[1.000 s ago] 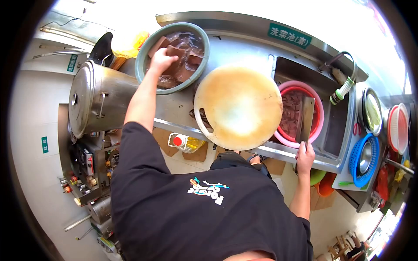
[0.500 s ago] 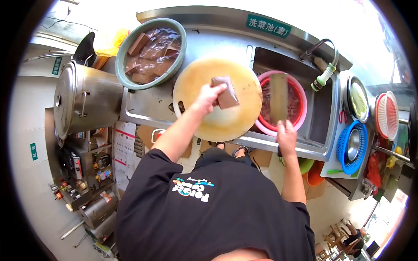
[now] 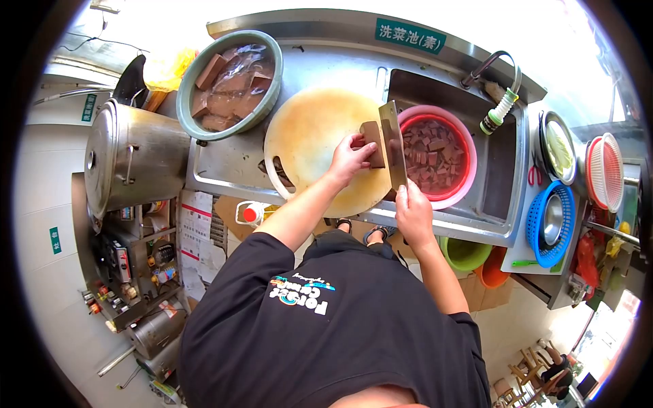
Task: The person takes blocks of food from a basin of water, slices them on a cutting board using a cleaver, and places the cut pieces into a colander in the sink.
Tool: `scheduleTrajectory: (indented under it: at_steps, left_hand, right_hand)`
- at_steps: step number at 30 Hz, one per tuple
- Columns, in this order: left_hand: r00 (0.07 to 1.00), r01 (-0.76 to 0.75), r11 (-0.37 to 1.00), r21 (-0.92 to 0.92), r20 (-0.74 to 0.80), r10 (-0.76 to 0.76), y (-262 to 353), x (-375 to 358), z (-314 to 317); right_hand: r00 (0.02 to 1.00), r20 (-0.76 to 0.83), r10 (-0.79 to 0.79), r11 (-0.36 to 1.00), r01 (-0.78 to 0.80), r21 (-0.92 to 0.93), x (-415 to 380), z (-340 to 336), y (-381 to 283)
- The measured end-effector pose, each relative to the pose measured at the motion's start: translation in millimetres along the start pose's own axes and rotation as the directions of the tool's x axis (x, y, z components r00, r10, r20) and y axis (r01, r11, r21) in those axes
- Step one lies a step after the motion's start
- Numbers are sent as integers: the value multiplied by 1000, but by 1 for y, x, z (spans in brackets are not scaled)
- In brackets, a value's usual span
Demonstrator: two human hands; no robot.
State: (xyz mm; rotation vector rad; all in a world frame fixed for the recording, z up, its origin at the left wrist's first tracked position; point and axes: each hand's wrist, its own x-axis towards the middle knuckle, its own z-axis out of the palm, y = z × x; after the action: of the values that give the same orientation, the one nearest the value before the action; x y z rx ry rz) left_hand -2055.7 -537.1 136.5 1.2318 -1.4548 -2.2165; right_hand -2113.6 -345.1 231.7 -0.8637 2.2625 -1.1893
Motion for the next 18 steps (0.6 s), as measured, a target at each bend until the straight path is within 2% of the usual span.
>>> scheduleTrajectory:
  at_steps: [4, 6, 7, 9, 13, 16, 18]
  left_hand:
    - [1000, -23, 998, -62, 7, 23, -7, 1, -2]
    - [1000, -23, 997, -70, 1, 23, -7, 2, -2]
    - [1000, -24, 997, -75, -1, 24, -7, 2, -2]
    - [1000, -21, 996, -86, 0, 21, -11, 4, -3]
    - [999, -36, 992, -122, 7, 37, -14, 6, -5]
    - [999, -41, 992, -123, 5, 42, -13, 5, -5]
    - [999, -44, 992, -122, 3, 44, -13, 5, -5]
  right_hand:
    - [996, -27, -82, 996, 81, -33, -4, 4, 7]
    - [972, -74, -223, 974, 219, -59, -6, 7, 8]
    - [972, -74, -222, 974, 218, -59, -9, 6, 8]
    - [996, 19, -90, 994, 91, -66, -16, 1, 1]
    - [998, 46, -43, 999, 44, -32, -16, 2, -6]
    - [992, 36, -124, 989, 126, -75, 0, 19, 12]
    - [997, 69, -29, 979, 42, -201, 9, 34, 25]
